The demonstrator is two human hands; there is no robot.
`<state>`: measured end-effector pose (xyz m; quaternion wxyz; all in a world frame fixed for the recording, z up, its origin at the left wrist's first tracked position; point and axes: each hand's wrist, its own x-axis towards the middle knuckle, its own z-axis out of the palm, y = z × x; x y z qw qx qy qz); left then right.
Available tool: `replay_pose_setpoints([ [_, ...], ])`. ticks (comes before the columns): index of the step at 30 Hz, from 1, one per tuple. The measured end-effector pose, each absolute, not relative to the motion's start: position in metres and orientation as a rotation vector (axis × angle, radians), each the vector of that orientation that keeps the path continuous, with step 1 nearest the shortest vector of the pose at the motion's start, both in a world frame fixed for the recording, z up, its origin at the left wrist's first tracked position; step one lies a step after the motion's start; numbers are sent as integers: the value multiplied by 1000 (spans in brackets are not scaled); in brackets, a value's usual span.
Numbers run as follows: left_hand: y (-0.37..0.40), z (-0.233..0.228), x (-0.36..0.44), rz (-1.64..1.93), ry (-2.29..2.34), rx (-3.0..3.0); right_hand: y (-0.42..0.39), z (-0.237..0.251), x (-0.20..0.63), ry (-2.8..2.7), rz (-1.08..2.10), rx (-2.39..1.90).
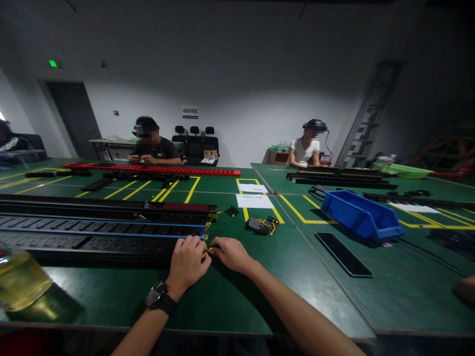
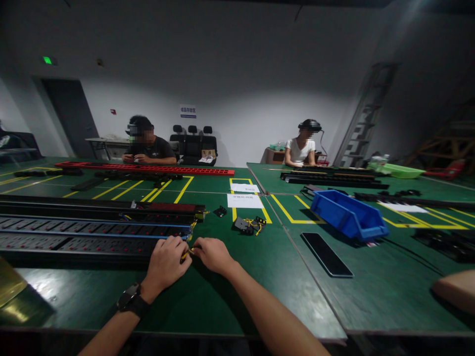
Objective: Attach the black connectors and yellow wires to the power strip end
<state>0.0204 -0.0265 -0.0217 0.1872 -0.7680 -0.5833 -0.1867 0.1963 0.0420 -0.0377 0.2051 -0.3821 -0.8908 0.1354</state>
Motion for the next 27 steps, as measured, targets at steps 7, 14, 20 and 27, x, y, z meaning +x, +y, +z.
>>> replay_pose_setpoints([
  [7,-26,-22,20,-518,-1646,-2157,43,-39,196,-2488,392,-1085],
  [14,-27,-21,21,-519,-1651,-2162,42,-39,196,-2479,389,-1068],
  [20,-27,-20,21,-513,-1657,-2168,43,-39,196,-2477,377,-1070],
  [27,-27,-22,21,-510,-1649,-2166,43,-40,196,-2477,361,-1051],
])
